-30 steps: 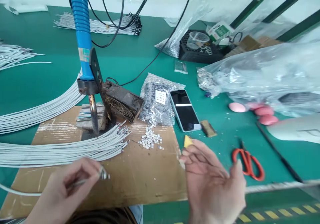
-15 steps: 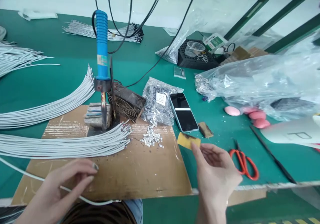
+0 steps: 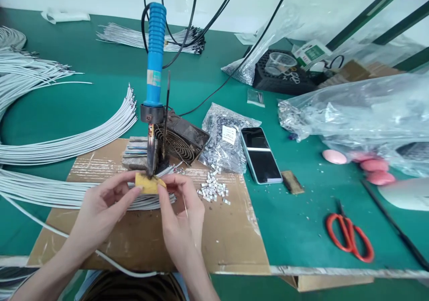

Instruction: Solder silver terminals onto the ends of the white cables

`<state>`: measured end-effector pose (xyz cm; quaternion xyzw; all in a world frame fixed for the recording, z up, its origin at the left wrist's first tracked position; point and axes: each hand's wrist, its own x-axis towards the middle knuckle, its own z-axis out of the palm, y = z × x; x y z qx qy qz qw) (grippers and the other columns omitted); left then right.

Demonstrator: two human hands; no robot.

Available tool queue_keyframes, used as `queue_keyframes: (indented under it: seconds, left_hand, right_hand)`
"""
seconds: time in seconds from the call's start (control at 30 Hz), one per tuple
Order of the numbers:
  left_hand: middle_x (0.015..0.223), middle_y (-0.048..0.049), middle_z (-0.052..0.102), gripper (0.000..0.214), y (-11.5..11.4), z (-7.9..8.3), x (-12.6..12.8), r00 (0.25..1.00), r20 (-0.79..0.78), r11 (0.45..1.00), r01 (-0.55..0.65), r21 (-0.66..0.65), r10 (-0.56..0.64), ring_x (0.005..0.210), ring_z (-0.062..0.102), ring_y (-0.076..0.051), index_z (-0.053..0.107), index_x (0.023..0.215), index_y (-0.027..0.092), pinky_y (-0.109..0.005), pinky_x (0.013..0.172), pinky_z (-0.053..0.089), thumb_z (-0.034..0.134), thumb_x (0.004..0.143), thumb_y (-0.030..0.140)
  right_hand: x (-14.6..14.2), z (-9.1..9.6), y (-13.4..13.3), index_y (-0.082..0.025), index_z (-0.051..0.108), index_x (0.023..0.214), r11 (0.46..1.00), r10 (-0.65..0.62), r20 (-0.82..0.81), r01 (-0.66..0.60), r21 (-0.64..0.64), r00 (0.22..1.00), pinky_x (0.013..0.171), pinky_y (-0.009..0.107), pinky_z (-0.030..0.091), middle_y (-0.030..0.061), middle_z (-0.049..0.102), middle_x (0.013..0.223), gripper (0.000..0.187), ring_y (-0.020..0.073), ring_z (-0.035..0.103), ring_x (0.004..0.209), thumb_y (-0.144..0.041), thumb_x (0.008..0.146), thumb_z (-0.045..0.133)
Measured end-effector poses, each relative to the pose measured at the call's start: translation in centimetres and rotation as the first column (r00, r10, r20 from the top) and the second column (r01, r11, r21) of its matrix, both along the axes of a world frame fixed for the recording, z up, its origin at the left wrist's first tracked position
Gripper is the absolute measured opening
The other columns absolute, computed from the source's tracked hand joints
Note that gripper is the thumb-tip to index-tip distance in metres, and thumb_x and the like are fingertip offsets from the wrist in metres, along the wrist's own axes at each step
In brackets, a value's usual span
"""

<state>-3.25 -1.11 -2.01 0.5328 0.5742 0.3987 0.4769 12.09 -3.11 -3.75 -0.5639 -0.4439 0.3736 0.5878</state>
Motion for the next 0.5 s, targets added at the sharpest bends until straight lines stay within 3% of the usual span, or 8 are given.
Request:
queue_keyframes:
  seconds: [0.07, 0.13, 0.27, 0.4, 0.5]
  left_hand:
    - [0.076, -0.0008, 0.068, 0.014, -0.1, -0.1, -0.1, 1.0, -0.03, 0.996, -0.004, 0.094, 0.007, 0.056, 0.05, -0.011, 0.081, 0.095, 0.018, -0.023, 0.053, 0.041, 0.073, 0.09, 0.028]
    - [0.08, -0.0012, 0.069, 0.011, -0.3, -0.2, -0.3, 0.998, -0.062, 0.99, 0.022, 0.141, -0.013, 0.057, 0.05, -0.01, 0.081, 0.092, 0.019, -0.023, 0.053, 0.04, 0.072, 0.091, 0.024]
    - [0.065, 0.004, 0.058, 0.01, -0.3, -0.2, -0.3, 0.997, -0.082, 0.991, 0.009, 0.133, 0.002, 0.052, 0.048, -0.01, 0.081, 0.09, 0.019, -0.023, 0.05, 0.036, 0.072, 0.089, 0.023]
    - [0.06, 0.0071, 0.051, 0.01, -0.3, 0.1, 0.3, 0.985, -0.17, 0.982, -0.002, 0.187, 0.034, 0.049, 0.047, -0.01, 0.079, 0.094, 0.018, -0.023, 0.049, 0.036, 0.07, 0.09, 0.019]
    - [0.067, 0.0047, 0.058, 0.015, -0.6, 0.3, 0.7, 0.963, -0.267, 0.945, 0.049, 0.323, 0.041, 0.051, 0.047, -0.011, 0.078, 0.1, 0.019, -0.023, 0.052, 0.041, 0.066, 0.093, 0.013]
  right_hand:
    - [0.0, -0.2, -0.6, -0.022, 0.071, 0.097, 1.0, 0.012, 0.045, -0.011, -0.008, 0.999, 0.079, 0.026, 0.063, 0.0031, 0.076, 0.093, 0.003, 0.0166, 0.075, 0.086, -0.021, 0.095, 0.07]
    - [0.0, -0.5, -1.1, -0.022, 0.072, 0.1, 1.0, 0.002, 0.105, -0.002, -0.004, 0.994, 0.08, 0.028, 0.062, 0.0045, 0.077, 0.097, 0.005, 0.0181, 0.075, 0.089, -0.02, 0.096, 0.07]
    - [0.0, -1.0, -1.5, -0.023, 0.073, 0.103, 1.0, -0.029, 0.252, 0.025, 0.018, 0.967, 0.077, 0.029, 0.062, 0.0044, 0.078, 0.096, 0.009, 0.0188, 0.075, 0.087, -0.017, 0.096, 0.069]
    - [-0.1, -0.4, -1.2, -0.024, 0.072, 0.107, 0.989, -0.082, 0.434, 0.018, 0.15, 0.897, 0.08, 0.026, 0.062, 0.0012, 0.079, 0.097, 0.018, 0.0153, 0.075, 0.084, -0.01, 0.096, 0.067]
    - [-0.3, 0.2, -0.8, -0.022, 0.073, 0.108, 0.966, -0.139, 0.515, 0.001, 0.259, 0.846, 0.086, 0.025, 0.063, 0.0025, 0.08, 0.098, 0.021, 0.0152, 0.076, 0.088, -0.006, 0.095, 0.067]
